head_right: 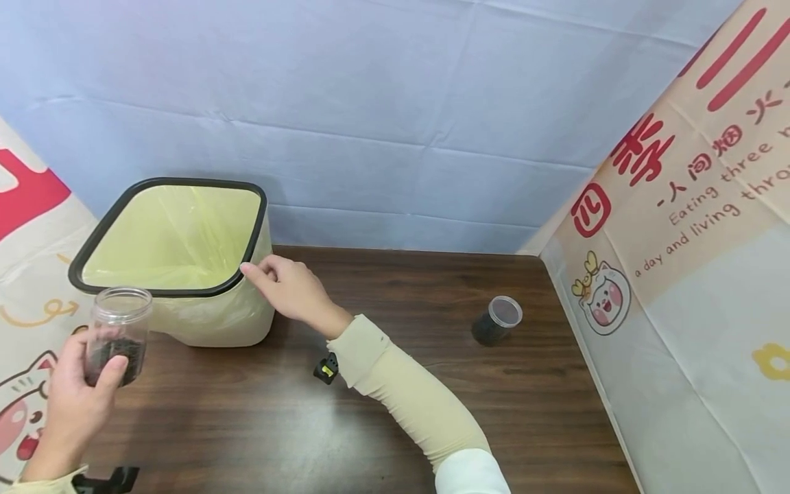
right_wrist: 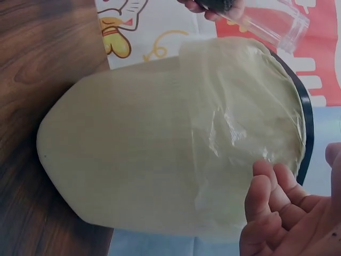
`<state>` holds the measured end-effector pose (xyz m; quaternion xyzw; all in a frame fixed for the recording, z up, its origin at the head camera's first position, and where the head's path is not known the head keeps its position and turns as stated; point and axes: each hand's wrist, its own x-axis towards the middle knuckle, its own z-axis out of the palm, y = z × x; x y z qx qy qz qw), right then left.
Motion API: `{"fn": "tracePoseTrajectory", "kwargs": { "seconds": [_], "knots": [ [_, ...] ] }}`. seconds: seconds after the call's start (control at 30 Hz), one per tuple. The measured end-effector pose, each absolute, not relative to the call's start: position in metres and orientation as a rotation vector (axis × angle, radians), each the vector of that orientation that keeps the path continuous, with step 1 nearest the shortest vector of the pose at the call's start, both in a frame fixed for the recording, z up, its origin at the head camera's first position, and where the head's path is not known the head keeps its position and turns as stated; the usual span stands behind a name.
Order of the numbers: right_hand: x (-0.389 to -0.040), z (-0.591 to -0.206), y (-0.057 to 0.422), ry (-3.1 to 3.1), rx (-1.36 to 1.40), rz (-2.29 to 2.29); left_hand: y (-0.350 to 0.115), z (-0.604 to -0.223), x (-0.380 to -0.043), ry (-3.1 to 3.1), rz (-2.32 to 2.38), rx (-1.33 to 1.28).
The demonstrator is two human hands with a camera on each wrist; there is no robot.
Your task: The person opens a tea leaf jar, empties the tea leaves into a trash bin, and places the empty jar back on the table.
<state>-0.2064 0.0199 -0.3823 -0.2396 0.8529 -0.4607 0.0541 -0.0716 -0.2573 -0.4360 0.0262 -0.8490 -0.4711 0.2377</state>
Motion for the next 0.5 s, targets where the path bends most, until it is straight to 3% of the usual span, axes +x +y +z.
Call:
{"fn": "tracePoseTrajectory", "kwargs": {
  "seconds": [0.5],
  "knots": [
    [-0.2,-0.372,-0.002,2.487,-0.578,-1.471,-0.256,-0.437,-0.069,-2.352,-1.284,0.131]
  ]
}}
